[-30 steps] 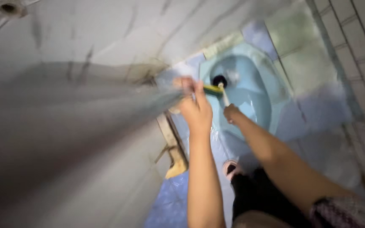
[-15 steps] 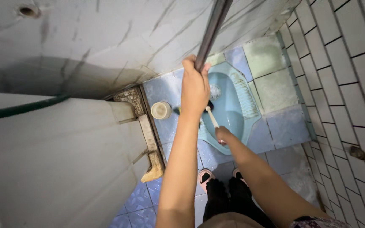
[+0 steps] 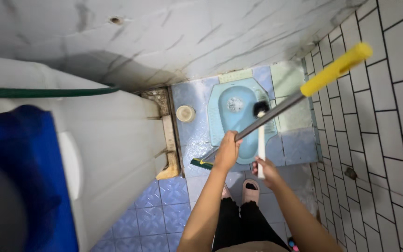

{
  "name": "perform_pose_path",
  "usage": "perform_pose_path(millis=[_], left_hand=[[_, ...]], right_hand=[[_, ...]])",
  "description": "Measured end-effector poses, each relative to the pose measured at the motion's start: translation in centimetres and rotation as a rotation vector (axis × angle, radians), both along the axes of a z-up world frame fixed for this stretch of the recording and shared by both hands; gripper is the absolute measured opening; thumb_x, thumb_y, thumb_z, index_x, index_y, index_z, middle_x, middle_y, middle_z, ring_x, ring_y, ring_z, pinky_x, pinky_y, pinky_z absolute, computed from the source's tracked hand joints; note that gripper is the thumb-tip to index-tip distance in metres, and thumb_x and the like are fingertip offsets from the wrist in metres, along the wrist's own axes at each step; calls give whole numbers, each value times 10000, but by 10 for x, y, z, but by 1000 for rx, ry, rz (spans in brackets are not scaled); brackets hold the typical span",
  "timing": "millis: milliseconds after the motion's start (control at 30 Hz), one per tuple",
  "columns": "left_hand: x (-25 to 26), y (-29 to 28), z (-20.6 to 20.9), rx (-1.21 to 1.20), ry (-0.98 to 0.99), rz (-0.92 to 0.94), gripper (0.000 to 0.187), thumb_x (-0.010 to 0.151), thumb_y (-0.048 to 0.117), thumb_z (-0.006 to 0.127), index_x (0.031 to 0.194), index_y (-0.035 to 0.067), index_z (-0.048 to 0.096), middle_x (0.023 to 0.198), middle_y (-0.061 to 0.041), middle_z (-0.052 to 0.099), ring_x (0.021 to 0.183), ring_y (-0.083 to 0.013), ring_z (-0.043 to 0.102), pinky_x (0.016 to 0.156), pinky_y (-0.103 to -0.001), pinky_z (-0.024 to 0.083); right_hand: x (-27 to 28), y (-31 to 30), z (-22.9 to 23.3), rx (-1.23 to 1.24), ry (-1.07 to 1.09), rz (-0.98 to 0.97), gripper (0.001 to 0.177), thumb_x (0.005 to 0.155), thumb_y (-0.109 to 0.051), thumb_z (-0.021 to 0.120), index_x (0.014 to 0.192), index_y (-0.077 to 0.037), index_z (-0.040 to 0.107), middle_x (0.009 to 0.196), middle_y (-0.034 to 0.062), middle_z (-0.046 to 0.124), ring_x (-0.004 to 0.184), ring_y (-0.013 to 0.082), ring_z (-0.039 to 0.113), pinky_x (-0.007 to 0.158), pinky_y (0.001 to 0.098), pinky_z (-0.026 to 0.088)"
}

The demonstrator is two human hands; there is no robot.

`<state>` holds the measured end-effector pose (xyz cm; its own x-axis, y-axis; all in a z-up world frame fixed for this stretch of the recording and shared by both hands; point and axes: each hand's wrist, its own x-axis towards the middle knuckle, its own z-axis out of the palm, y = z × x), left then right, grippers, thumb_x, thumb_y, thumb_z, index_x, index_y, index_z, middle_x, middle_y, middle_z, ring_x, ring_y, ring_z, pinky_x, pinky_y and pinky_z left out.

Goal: The person cleans a squat toilet and the bathroom floor using a brush to scrub the bowl and a squeegee to move water across the tiles. They pour water from a dipper to rinse the surfaces.

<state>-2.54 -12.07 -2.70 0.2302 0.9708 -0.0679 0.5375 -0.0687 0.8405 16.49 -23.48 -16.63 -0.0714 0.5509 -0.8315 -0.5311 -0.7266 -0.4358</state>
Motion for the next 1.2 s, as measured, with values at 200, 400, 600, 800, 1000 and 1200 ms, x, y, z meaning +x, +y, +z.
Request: perform_pose_path(millis=[200,400,600,800,1000,1200], left_hand=[[-15,-21,14,85,96,9,290,1001,130,589,1247,-13,532,1169,-219,591,1115,-435,577,953,-499,471],[-30,-47,47,2,127,152,291,977,119,609,1241,8,560,1192,-218,595,1115,-435,581,907,-502,493],[-30,-51,89,-4,29,200,325,954,96,632,1250,3,534,1122,-219,612,1081,-446,596,911,-503,490],[-16,-49,126,95,-110,160,272,1012,128,638,1246,1,581,1113,-239,639,1088,-431,614,939,-467,499],[-13,1,95,-14,-176,114,359,999,219,659,1273,3,576,1095,-226,683,1024,-413,671,874,-454,538],[-11,14,-2,75,-101,74,347,979,298,682,1193,34,612,1051,-221,713,971,-408,702,833,-458,556]], right_hand=[[-3,55,159,390,67,-115,286,904,24,573,1182,-11,516,1450,106,611,895,174,647,892,417,610],[-48,87,261,571,97,-63,316,974,6,595,1282,-26,531,1362,163,623,920,167,662,867,382,599],[-62,83,274,598,75,22,244,1016,-29,615,1242,-34,524,1287,188,667,936,189,694,874,357,607],[-32,59,231,283,-444,194,310,998,-236,640,1256,-86,555,992,118,708,611,139,584,517,307,516],[4,8,66,56,-810,420,382,1020,-324,581,1328,-98,591,874,172,632,637,271,558,553,418,465],[-16,-17,-73,157,-1167,816,361,993,-308,564,1288,-121,654,1055,250,731,1013,475,687,899,564,544]])
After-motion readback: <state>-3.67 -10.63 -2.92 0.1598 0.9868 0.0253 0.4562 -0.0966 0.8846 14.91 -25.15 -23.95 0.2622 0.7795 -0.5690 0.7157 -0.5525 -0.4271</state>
